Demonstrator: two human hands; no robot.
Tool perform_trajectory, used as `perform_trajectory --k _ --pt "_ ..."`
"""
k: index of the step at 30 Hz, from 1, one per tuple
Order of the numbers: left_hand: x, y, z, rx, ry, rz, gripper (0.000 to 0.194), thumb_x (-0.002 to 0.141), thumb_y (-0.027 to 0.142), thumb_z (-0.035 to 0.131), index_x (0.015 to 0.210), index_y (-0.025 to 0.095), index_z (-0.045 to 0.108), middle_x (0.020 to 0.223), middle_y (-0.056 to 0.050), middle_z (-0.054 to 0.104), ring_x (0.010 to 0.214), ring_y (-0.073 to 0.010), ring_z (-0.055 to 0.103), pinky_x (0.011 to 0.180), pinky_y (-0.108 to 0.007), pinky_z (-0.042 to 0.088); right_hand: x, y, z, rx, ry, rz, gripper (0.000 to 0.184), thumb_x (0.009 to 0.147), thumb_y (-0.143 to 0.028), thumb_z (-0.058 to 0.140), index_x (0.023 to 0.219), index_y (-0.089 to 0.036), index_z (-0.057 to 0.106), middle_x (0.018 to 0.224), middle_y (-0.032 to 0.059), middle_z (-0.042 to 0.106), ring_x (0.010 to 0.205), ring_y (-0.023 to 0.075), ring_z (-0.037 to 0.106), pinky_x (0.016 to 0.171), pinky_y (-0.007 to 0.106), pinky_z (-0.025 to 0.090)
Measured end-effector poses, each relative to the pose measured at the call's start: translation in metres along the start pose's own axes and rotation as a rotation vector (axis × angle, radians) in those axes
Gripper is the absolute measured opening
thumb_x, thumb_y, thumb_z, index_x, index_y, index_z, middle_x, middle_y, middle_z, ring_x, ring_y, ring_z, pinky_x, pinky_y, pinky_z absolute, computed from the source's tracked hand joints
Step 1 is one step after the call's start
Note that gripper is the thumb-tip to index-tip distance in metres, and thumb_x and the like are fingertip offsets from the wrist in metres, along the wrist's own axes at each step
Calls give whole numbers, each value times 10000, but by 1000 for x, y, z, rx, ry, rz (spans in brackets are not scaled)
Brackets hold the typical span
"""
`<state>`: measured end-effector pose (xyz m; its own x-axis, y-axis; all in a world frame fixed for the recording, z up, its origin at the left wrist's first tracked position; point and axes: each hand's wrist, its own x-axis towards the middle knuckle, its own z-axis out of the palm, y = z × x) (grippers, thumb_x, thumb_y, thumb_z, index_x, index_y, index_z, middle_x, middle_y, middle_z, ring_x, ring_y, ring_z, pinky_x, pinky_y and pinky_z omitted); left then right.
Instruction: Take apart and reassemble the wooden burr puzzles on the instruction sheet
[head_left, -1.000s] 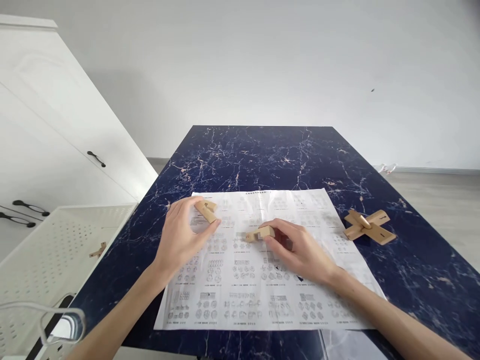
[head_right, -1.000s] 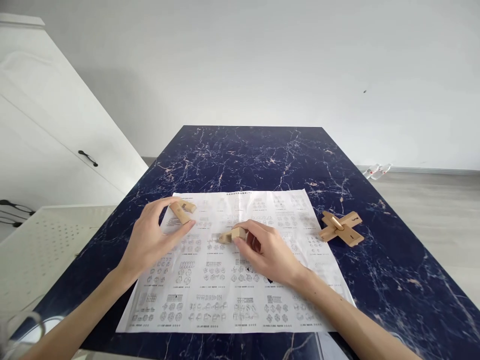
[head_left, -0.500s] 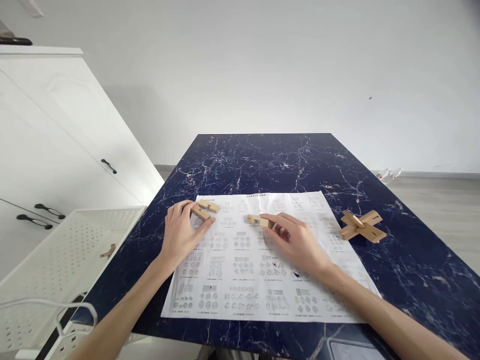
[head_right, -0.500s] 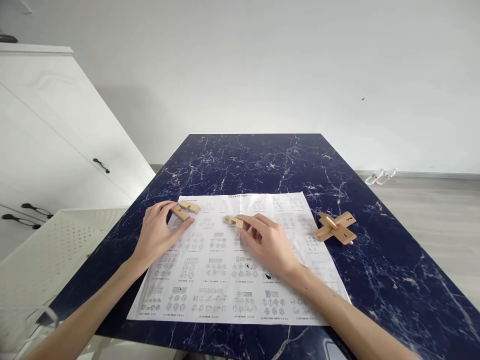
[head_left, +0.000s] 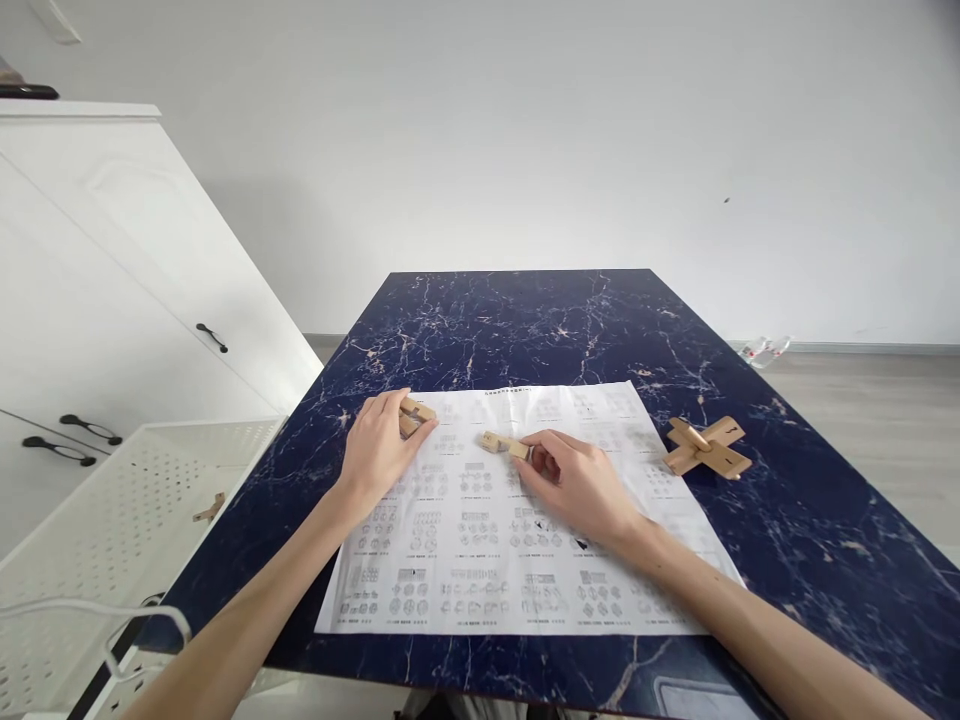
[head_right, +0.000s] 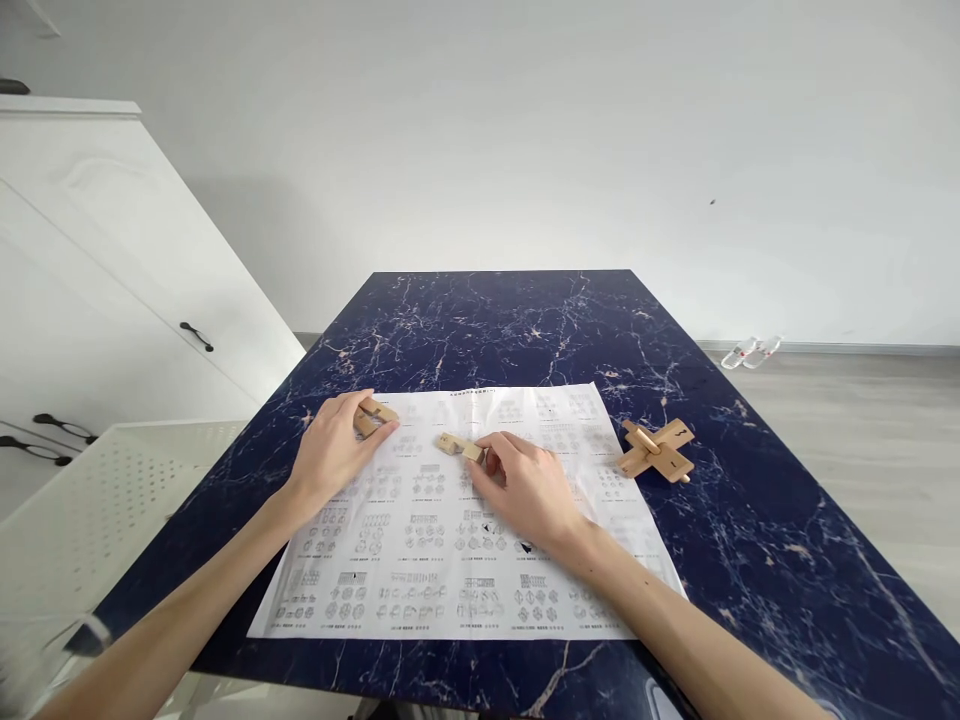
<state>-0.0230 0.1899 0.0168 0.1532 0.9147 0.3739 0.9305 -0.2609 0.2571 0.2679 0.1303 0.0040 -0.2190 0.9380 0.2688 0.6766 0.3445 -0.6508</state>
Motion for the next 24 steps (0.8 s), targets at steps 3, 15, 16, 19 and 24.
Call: perform_trajectory --k 3,15,16,19,24 --pt "4 -6 -1 -77 -50 15 545 967 478 706 1406 179 583 1412 -172 691 1344 -390 620 1127 -570 519 4 -4 -2 -46 -33 45 137 1009 -326 598 979 -223 683 815 12 727 647 168 615 583 293 387" --pt "-19 -39 -13 -224 -96 -22 637 927 594 699 1434 227 576 1451 -126 678 1358 -374 624 1173 -548 487 86 -65 48 -391 -246 -33 200 1064 -346 552 1010 -187 661 1077 123 786 966 290 739 727 340 432" --pt "-21 -43 -14 -224 -96 -34 655 921 605 704 1438 224 574 1452 -128 678 1360 -376 623 1175 -548 485 92 -70 55 -388 -261 -52 207 1073 -352 551 1041 -182 665 1108 133 782 1006 301 738 750 346 444" --pt "-27 -49 -16 -231 -78 -45 650 923 603 701 1436 226 574 1440 -122 685 1351 -368 631 1171 -528 489 102 -81 68 -360 -323 -110 201 1085 -349 575 1109 -175 671 1165 133 771 1048 299 737 784 353 472" --pt "-34 -50 -18 -240 -50 -45 632 926 581 710 1434 237 558 1449 -128 673 1354 -370 626 1161 -527 494 90 -83 59 -293 -401 -201 280 1059 -271 654 1327 -196 626 1264 97 736 1080 242 731 828 334 515"
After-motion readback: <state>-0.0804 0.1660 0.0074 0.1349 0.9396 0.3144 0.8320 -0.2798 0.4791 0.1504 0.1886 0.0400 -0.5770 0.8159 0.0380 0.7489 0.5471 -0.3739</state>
